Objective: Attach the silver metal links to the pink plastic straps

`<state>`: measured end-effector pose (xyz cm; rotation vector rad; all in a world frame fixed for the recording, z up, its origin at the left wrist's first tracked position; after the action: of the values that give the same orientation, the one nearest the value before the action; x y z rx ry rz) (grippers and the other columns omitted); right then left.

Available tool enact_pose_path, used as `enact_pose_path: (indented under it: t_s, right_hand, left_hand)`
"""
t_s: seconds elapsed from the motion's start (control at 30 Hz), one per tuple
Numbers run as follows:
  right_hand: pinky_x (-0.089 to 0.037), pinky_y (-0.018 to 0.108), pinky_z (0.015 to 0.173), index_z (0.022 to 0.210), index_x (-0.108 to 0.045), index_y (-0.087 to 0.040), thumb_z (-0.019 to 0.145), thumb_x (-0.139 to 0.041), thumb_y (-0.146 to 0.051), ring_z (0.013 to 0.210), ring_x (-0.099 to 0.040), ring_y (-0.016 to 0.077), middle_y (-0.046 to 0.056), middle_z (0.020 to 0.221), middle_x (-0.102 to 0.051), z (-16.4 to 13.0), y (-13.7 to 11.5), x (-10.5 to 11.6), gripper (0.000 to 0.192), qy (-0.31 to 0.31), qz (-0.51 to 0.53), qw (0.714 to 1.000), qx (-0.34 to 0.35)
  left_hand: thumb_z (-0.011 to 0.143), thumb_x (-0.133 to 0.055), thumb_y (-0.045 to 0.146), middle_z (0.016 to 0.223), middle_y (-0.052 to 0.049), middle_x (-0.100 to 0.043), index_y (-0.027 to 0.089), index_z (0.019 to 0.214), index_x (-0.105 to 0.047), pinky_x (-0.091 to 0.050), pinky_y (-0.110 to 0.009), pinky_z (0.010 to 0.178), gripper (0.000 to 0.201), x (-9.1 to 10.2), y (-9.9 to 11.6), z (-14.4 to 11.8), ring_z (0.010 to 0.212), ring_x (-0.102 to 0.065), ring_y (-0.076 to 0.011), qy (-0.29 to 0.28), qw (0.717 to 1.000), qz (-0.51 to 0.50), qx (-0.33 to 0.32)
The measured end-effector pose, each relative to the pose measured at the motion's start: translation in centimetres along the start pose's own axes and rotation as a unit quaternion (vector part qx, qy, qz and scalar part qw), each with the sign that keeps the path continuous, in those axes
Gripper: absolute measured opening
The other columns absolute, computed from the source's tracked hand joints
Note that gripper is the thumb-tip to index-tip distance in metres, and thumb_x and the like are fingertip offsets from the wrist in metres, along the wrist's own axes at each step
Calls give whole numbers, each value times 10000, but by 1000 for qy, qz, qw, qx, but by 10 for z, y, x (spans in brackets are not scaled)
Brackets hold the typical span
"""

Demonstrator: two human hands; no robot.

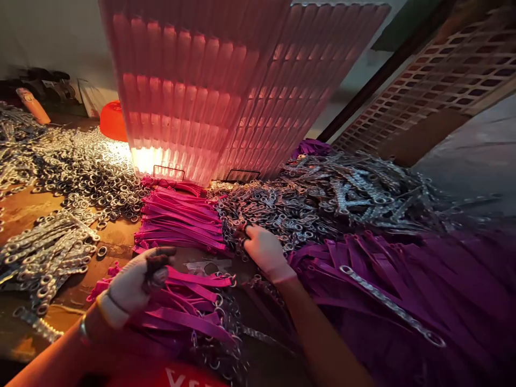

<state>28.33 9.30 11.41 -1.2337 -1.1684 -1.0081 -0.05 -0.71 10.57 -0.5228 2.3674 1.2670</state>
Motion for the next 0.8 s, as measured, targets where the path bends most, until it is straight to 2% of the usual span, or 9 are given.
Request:
enact_pose_path:
  t_s: [0.1,0.2,0.37,0.53,0.7,0.8]
  right_hand:
    - [-417,335,876,1082,-710,-58,886,-458,-106,1103,-596,293,218,1143,-662,53,-8,-16,324,0,-97,995,3]
    - [-451,334,805,1045,-722,-58,884,-449,-88,1017,-641,286,219,1089,-668,68,-12,-29,319,-21,-165,986,21]
    - [-466,362,738,976,-730,-58,895,-423,-80,974,-647,321,229,1005,-662,59,-8,-31,319,-20,-237,969,64]
    - [-453,316,723,973,-709,-93,904,-419,-72,987,-636,281,193,1011,-659,41,-5,-29,299,8,-262,962,80]
    - [-429,288,631,1029,-665,-55,902,-394,-56,830,-651,229,231,1094,-623,18,13,-12,300,51,-268,962,7]
    - [-422,267,620,1033,-650,-66,889,-406,-41,807,-655,207,203,1061,-630,7,23,-4,284,47,-255,965,-28]
  left_hand:
    - [772,-554,44,855,-100,-653,75,1033,-640,-253,-101,354,277,-22,-19,18,523,-538,-66,-9,984,-168,63]
    - [808,-495,52,800,-113,-644,64,1050,-627,-320,-111,368,277,-30,-28,31,549,-577,-100,-24,964,-252,78]
    - [801,-477,50,750,-107,-634,75,1058,-627,-319,-126,357,299,-25,-38,35,524,-578,-112,-20,949,-301,88]
    - [818,-465,74,770,-123,-649,63,1038,-619,-352,-133,370,269,-21,-36,23,548,-598,-125,-6,943,-327,66]
    - [769,-541,39,774,-117,-658,56,994,-645,-388,-126,407,248,-14,-32,16,590,-621,-124,-35,945,-317,64]
    - [745,-561,32,826,-119,-672,69,1028,-652,-371,-129,405,300,-10,-36,19,611,-634,-126,-49,944,-322,51]
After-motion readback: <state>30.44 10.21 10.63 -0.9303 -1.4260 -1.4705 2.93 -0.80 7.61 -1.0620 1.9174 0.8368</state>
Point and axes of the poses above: each hand's wrist, its own z-axis towards the middle knuckle, its own x-axis out of the back of the hand, y = z × x, the point moved 3 cm from there along z, towards the middle knuckle
